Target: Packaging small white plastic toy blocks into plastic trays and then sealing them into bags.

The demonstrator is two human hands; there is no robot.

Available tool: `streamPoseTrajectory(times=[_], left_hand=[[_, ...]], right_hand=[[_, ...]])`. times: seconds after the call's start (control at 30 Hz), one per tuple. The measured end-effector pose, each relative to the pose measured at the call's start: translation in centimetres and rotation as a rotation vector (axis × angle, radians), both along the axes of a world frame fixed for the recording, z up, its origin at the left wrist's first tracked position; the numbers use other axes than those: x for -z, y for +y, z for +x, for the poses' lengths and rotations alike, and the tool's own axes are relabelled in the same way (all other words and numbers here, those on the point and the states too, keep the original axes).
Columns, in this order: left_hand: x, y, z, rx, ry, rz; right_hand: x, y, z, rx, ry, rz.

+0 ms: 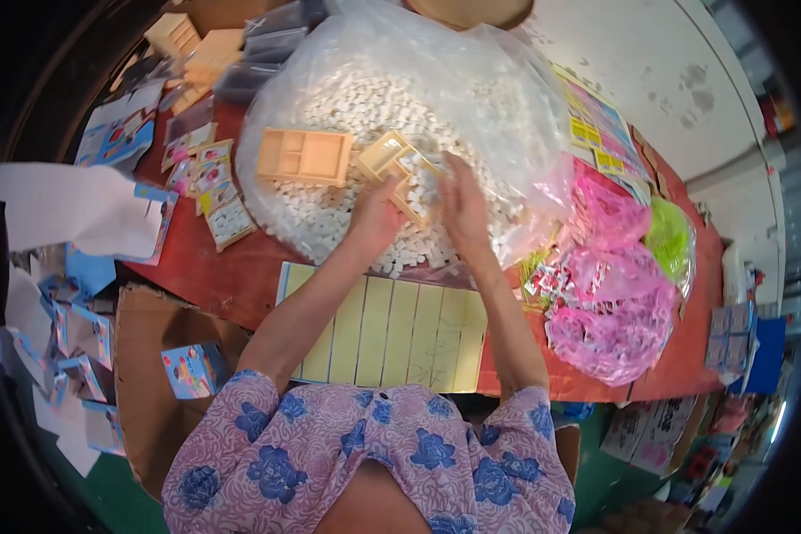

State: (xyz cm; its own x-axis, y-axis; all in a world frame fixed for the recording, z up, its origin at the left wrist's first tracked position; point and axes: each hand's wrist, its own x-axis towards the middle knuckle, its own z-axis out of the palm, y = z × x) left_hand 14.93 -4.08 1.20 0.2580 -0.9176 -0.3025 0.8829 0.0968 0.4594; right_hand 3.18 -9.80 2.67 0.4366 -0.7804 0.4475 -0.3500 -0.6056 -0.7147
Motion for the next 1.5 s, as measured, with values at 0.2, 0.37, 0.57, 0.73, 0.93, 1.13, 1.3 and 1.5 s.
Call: streamPoseTrajectory(times=[0.2,0.37,0.57,0.73,0.93,1.13,1.3,1.5], left_hand=[[-0.1,0.6,0.6,0.057,-0.231,0.072],[-0.5,0.8,2.3,0.013,-0.266,0.09],[-0.5,0.9,1.7,0.081,-0.388,0.188],[-0.2,0.7,1.3,0.106,-0.37,0.158],[-0.3,0.3,1.8,0.082,-0.354,0.169],[-0.4,0.5,2.7,-0.016,-0.376,0.165],[-1.0,0.8,2.0,0.039,-0.333,0.164],[0.3,0.8,2.9,0.106,-0.396,0.155]], right_hand=[[-0.2,-0.2,2.6,-0.037,0.356,-0.328],[0.8,1.3,4.2,-0.107,0.159,-0.53],[-0.6,-0.2,2.7,0.012,0.124,-0.187],[-1.5,-0.7,4.4,0.064,0.465,-0.039],[-1.4,-1.9,4.7,-0.096,0.474,0.157],[-1.0,-0.7,2.4,-0.169,0.225,0.198],[-1.2,-0.4,2.8,-0.071,0.202,0.023],[-0.3,-1.1,5.1,-0.022,0.339,-0.341]])
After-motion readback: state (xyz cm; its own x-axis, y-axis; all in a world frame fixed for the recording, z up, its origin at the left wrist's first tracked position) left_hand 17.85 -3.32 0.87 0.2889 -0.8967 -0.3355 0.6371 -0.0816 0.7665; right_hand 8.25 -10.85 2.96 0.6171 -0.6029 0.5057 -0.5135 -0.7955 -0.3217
